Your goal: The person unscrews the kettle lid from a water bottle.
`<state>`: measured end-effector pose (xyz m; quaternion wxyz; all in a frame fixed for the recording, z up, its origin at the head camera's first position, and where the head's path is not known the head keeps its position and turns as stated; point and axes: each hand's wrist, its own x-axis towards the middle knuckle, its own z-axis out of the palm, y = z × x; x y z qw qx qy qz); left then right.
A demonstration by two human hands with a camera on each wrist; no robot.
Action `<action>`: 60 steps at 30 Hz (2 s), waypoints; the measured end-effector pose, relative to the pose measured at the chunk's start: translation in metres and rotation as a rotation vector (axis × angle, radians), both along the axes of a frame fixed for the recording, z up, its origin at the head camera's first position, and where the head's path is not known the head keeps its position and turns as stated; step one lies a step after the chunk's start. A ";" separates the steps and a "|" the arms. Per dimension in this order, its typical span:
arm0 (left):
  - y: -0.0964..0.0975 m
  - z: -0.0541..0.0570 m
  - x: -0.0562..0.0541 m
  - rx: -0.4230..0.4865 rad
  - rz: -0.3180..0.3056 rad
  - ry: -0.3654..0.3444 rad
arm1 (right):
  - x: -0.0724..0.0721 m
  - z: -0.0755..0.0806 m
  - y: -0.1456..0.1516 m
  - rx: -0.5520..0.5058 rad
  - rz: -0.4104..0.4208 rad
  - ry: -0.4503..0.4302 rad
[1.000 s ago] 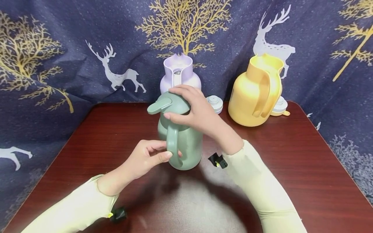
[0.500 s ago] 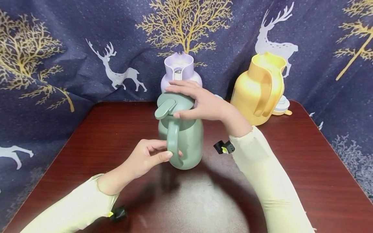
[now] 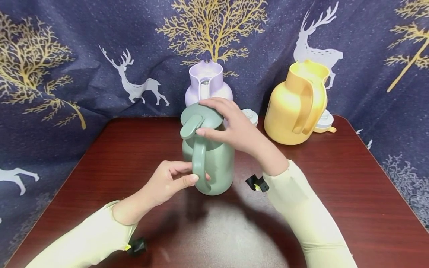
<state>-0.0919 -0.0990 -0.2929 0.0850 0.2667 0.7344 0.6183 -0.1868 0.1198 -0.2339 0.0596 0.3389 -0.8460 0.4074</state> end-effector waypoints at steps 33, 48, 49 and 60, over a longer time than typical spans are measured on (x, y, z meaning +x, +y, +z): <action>-0.001 0.000 0.000 -0.037 0.034 0.037 | 0.014 -0.010 -0.005 -0.102 0.010 0.046; 0.000 0.000 0.000 -0.006 0.009 -0.009 | -0.013 -0.002 0.021 -0.074 0.342 -0.143; 0.000 0.000 0.000 -0.007 0.008 -0.007 | -0.009 -0.001 0.021 -0.076 0.319 -0.138; 0.000 -0.005 -0.001 -0.046 0.052 0.035 | 0.044 0.006 -0.010 0.047 -0.206 0.074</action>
